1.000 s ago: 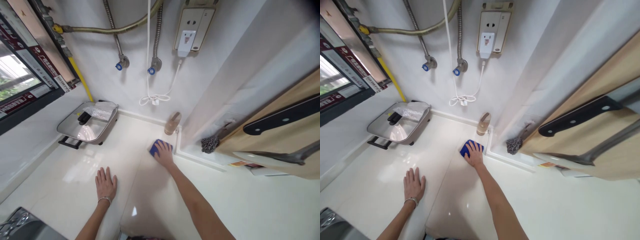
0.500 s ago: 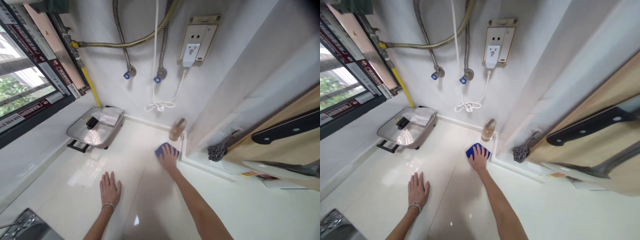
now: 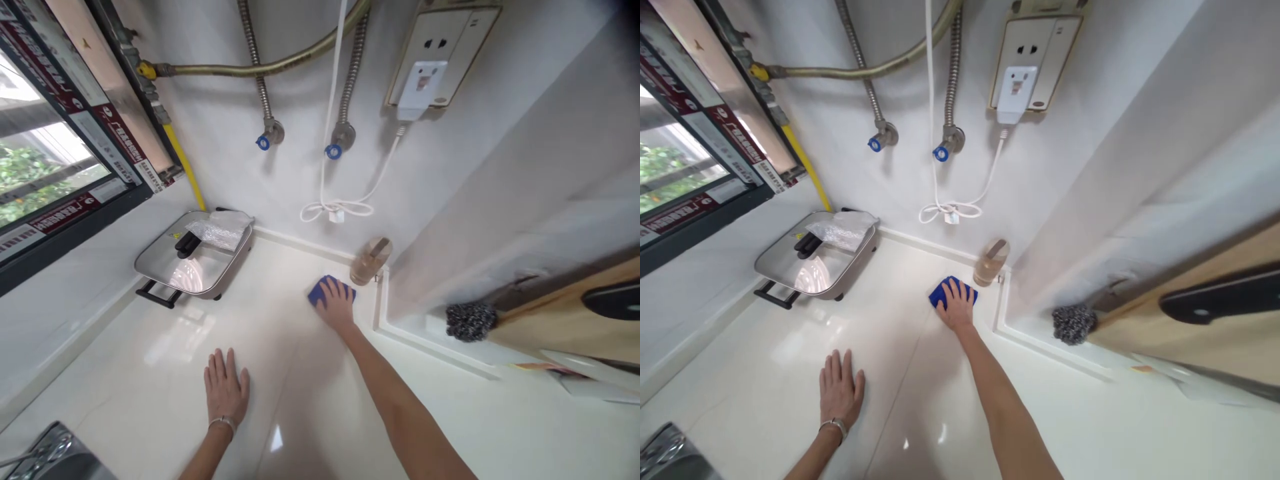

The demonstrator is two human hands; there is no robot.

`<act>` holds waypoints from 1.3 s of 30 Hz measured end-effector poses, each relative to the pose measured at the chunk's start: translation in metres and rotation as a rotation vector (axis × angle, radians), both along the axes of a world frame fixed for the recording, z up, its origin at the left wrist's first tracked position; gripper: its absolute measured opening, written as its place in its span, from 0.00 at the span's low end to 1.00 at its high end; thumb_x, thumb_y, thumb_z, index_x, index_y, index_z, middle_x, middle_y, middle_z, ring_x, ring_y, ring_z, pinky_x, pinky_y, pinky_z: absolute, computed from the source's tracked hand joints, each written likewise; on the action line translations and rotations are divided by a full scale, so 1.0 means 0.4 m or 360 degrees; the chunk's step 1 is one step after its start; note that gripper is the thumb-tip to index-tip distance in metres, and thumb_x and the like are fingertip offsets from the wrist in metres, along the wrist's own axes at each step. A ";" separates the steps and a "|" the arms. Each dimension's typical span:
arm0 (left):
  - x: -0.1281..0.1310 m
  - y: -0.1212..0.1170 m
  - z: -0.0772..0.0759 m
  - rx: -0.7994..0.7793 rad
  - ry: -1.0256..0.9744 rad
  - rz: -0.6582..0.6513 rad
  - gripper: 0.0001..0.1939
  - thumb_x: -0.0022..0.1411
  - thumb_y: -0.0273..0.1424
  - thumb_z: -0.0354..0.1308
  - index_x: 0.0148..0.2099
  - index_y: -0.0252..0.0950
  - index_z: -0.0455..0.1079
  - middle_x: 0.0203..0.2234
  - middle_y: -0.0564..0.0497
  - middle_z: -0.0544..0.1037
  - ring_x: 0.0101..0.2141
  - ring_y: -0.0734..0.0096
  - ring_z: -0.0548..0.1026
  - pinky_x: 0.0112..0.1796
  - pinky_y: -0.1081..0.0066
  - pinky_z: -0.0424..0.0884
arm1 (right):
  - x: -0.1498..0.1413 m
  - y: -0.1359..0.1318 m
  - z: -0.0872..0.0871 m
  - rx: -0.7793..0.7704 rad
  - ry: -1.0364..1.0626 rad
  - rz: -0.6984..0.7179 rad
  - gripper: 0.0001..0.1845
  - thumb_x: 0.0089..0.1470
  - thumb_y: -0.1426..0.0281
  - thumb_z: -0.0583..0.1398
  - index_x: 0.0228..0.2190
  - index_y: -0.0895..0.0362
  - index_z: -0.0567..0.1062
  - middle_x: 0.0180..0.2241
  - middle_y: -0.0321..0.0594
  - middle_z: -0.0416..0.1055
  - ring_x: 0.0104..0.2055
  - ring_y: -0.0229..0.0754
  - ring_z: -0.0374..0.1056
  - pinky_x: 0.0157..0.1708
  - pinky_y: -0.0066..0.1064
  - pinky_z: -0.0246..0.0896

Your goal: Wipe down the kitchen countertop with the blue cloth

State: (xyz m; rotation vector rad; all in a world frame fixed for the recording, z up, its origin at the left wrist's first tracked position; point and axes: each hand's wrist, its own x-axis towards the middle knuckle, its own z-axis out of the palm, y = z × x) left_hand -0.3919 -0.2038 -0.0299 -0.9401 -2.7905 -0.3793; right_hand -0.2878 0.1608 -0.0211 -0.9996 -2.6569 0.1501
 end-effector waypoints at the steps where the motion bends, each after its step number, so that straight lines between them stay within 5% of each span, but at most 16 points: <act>1: 0.000 -0.001 -0.001 0.0004 0.0005 -0.0002 0.32 0.69 0.39 0.43 0.68 0.24 0.60 0.69 0.29 0.54 0.70 0.45 0.43 0.65 0.43 0.50 | -0.016 0.012 0.000 0.0004 -0.0003 0.0008 0.32 0.60 0.59 0.49 0.64 0.50 0.61 0.70 0.38 0.51 0.70 0.56 0.42 0.68 0.58 0.29; 11: 0.014 -0.014 0.004 0.0021 0.0015 -0.0066 0.33 0.69 0.37 0.46 0.72 0.28 0.52 0.72 0.34 0.45 0.71 0.47 0.39 0.65 0.42 0.50 | -0.151 0.126 0.014 -0.0005 0.0002 0.0019 0.31 0.61 0.58 0.49 0.63 0.50 0.62 0.68 0.38 0.54 0.69 0.53 0.44 0.68 0.56 0.32; 17: 0.025 -0.006 0.018 0.0038 0.0057 -0.0083 0.36 0.69 0.34 0.47 0.74 0.31 0.42 0.72 0.36 0.39 0.71 0.46 0.39 0.66 0.42 0.49 | -0.235 0.091 0.004 -0.0015 -0.0075 -0.0244 0.33 0.61 0.59 0.46 0.65 0.55 0.60 0.69 0.45 0.51 0.69 0.60 0.42 0.64 0.65 0.36; 22: 0.029 -0.004 0.027 -0.0006 0.0053 -0.0074 0.37 0.69 0.33 0.48 0.74 0.31 0.39 0.72 0.35 0.37 0.71 0.46 0.39 0.65 0.42 0.51 | -0.358 0.019 0.012 -0.0058 -0.0141 -0.0244 0.34 0.63 0.58 0.43 0.66 0.58 0.56 0.70 0.47 0.47 0.70 0.64 0.39 0.63 0.68 0.37; 30: 0.034 -0.013 0.020 -0.0114 -0.0078 -0.0041 0.35 0.67 0.35 0.50 0.72 0.28 0.50 0.72 0.33 0.42 0.71 0.45 0.39 0.65 0.42 0.50 | -0.549 -0.195 0.028 -0.0118 -0.0063 0.0428 0.35 0.62 0.58 0.45 0.66 0.57 0.57 0.70 0.48 0.49 0.70 0.65 0.37 0.64 0.67 0.26; 34: 0.037 -0.012 0.019 -0.0080 -0.0169 -0.0016 0.35 0.66 0.36 0.51 0.72 0.28 0.51 0.71 0.34 0.44 0.71 0.46 0.39 0.66 0.41 0.49 | -0.522 -0.325 0.042 -0.0167 -0.0048 0.0679 0.34 0.62 0.57 0.47 0.66 0.55 0.58 0.70 0.46 0.50 0.70 0.64 0.37 0.65 0.65 0.24; 39: 0.036 -0.008 0.011 0.0028 -0.0182 -0.0007 0.33 0.67 0.35 0.49 0.70 0.26 0.55 0.70 0.31 0.48 0.70 0.45 0.41 0.66 0.42 0.48 | -0.397 -0.473 0.056 -0.0215 -0.0021 0.0900 0.33 0.62 0.57 0.50 0.65 0.54 0.59 0.70 0.44 0.51 0.71 0.62 0.38 0.67 0.63 0.23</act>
